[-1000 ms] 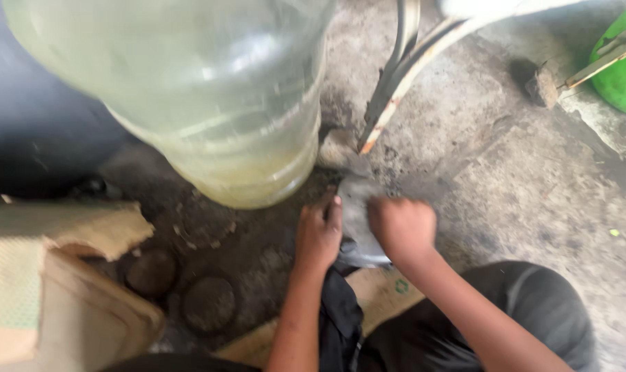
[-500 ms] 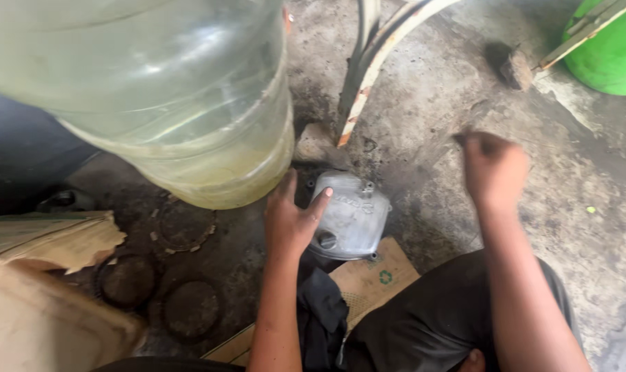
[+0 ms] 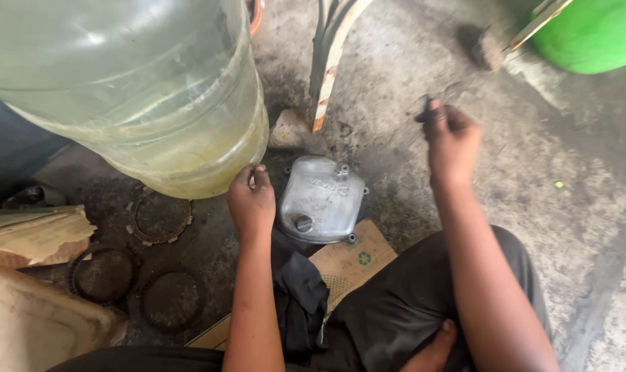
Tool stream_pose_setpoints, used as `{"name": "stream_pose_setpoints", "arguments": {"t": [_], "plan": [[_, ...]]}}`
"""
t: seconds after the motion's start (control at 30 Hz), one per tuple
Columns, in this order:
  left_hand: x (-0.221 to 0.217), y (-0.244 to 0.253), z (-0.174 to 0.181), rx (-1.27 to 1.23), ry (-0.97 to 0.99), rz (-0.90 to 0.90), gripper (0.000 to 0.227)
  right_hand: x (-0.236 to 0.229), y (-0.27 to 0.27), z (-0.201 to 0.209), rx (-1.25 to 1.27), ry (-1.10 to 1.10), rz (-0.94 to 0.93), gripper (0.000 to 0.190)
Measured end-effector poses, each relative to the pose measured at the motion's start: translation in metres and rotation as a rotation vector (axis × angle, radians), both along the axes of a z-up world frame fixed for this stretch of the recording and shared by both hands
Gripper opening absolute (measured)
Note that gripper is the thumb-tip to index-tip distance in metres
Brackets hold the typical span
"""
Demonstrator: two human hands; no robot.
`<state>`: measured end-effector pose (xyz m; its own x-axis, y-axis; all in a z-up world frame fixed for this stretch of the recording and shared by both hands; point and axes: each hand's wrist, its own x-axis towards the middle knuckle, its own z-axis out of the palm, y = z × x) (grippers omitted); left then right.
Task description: The person cleans a small metal cover using a black cloth and by hand, rubbing various surfaces of the object while sitting on the floor.
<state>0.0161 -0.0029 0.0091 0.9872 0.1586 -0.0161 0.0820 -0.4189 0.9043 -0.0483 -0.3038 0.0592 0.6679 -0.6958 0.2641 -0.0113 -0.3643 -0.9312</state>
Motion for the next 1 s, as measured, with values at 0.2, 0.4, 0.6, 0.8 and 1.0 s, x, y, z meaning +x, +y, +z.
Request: {"name": "stream_pose_setpoints", "arguments": {"t": [0.2,0.4,0.6,0.8,1.0], "plan": [[-0.039,0.010,0.039,0.303,-0.240,-0.002,0.025,-0.022,0.041,0.021,-0.354,0.212,0.095,0.024],[-0.082,0.022,0.058,0.520,0.205,-0.190,0.051,-0.040,0.032,-0.017,-0.029,0.257,0.377,0.027],[-0.114,0.002,0.050,0.450,0.095,-0.222,0.057,-0.034,0.041,-0.079,-0.264,0.413,0.284,0.035],[-0.116,0.003,0.052,0.508,0.067,-0.233,0.060,-0.044,0.042,-0.074,0.165,0.300,0.466,0.032],[-0.106,0.010,0.054,0.492,0.074,-0.313,0.061,-0.044,0.048,-0.061,0.158,0.334,0.467,0.030]]}}
